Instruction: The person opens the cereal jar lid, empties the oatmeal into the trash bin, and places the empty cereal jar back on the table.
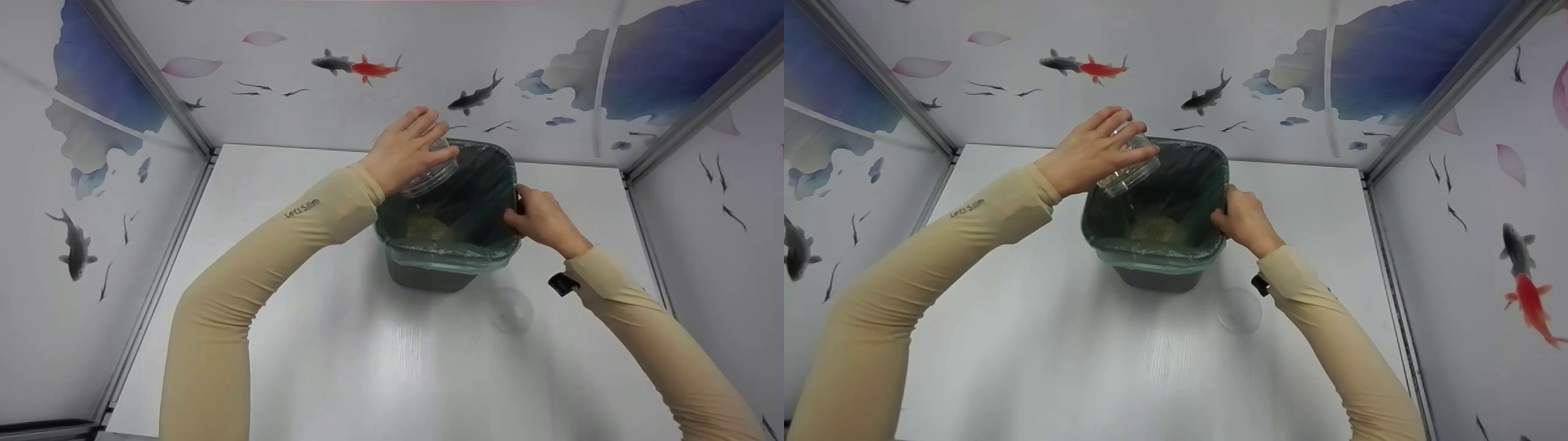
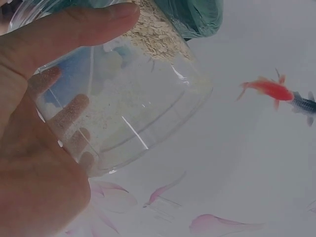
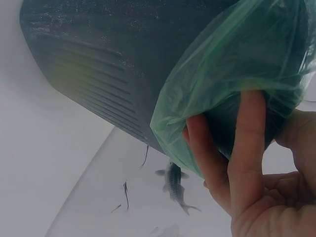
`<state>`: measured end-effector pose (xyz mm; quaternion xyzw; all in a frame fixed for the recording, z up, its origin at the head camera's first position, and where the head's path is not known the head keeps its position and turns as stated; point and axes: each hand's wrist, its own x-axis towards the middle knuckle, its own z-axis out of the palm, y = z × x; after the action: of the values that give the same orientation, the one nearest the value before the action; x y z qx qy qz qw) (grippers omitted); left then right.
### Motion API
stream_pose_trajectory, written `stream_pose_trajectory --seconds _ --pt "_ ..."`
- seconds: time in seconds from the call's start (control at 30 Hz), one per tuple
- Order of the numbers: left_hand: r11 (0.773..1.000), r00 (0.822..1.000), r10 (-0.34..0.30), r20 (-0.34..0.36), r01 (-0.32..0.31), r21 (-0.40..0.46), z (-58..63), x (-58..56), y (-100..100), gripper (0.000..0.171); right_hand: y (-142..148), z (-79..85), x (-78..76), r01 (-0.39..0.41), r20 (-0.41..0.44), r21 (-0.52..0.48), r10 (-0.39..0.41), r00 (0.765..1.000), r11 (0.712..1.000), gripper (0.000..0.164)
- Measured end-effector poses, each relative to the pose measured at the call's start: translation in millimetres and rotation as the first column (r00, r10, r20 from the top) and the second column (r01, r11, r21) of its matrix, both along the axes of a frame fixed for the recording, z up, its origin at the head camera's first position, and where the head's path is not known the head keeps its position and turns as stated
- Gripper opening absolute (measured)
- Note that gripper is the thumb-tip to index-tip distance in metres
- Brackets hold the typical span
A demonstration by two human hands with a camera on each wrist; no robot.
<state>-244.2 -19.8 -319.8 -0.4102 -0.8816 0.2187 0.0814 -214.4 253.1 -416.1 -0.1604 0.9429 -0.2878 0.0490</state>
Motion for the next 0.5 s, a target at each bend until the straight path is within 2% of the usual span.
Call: stream_pose_trajectory --seconds 0.27,0.5 --pt "0.999 0.999 0.020 0.034 -0.019 -0.036 -0.9 -0.2 4.0 0.066 0.0 0.7 0.3 0.004 0.009 0.001 -0.004 1.000 1.000 0.013" --pt "0.998 1.000 0.002 -0.013 -0.003 -0.059 -1.6 1.7 3.6 0.060 -0.2 0.7 0.5 0.006 0.019 -0.001 -0.006 1.000 1.000 0.015"
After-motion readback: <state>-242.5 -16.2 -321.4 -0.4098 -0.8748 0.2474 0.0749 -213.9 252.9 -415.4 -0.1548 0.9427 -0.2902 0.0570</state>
